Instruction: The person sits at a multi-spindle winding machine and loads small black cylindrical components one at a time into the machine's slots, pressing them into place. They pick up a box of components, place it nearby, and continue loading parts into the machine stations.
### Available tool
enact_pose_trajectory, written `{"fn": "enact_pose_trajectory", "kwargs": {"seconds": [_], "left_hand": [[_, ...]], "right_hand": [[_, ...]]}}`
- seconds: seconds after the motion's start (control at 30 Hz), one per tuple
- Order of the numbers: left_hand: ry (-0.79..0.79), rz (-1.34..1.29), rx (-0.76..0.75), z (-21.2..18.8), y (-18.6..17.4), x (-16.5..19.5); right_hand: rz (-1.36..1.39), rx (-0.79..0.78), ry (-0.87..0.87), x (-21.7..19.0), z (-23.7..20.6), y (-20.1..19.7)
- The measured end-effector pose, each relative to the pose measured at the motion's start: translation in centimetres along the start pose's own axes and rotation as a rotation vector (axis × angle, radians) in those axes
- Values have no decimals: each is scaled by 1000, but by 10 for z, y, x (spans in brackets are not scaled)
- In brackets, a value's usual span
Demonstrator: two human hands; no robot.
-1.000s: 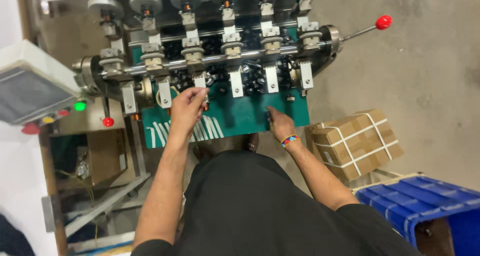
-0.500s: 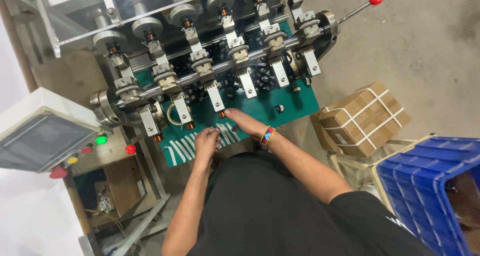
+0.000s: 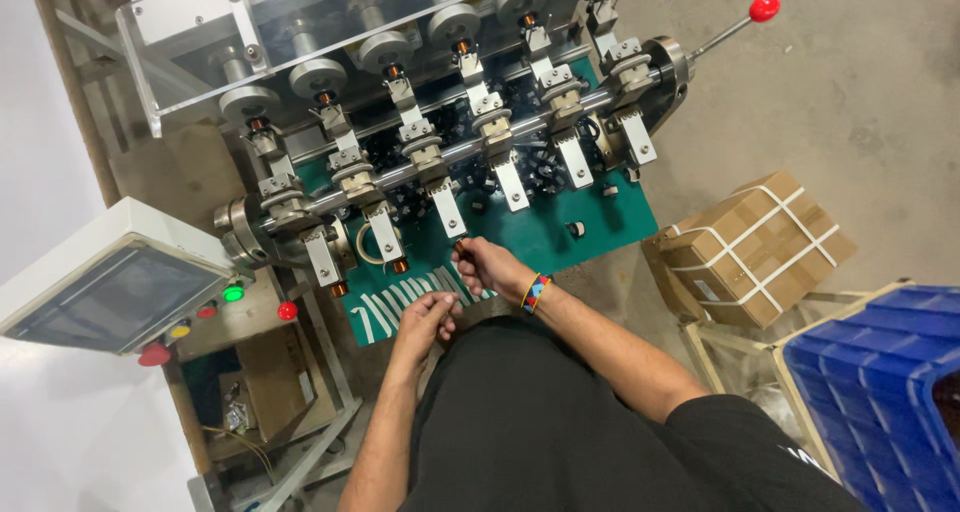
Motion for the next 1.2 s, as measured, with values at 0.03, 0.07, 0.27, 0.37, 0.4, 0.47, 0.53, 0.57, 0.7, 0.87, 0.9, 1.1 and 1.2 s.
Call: {"fn": "enact_pose_trajectory", "kwargs": {"seconds": [0.03,0.07,0.27,0.37,0.4,0.47,0.53,0.57,0.7,0.87,0.9,1.1,1.2], "left_hand": [[35,-13,23,-9,0,9],[186,32,93,-19,0,23],[868,430,-51,-77,49,103],[757,443,-207,-76,81,116],[785,465,-208,-75,89,120],[820,459,-217,-74,103,126],[825,410,-240,-73,113,128],[811,413,-221,-73,116,128],[807,468,-146,-73,131,126],[745,596,107,-71,147,117],[841,621,166,-72,149,118],[552,206,297,-46,150,86],[323,-160,111,-35,146,75]], "right_hand": [[-42,39,6,4,-3,-1],[-37,-26,81,12,-10,1],[68,-288,473,30,-52,-32],[115,-334,525,22,-56,-54],[107,-356,517,18,-57,-60],[66,-383,510,8,-59,-71],[10,-392,509,1,-63,-82],[-19,-379,523,-2,-65,-86],[-99,-305,489,-16,-75,-96],[-789,125,-447,-76,-100,-95],[-883,189,-477,-83,-111,-95],[-908,124,-617,-94,-152,-87],[-907,124,-558,-86,-140,-97]]}}
Point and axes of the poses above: each hand's wrist, its own z-axis towards the middle knuckle, its own y-axis out of the palm, x = y × z, the point moved 5 cm from there along z, towards the middle knuckle, and after that the axes turned 15 degrees about x, right-handed, at the moved point
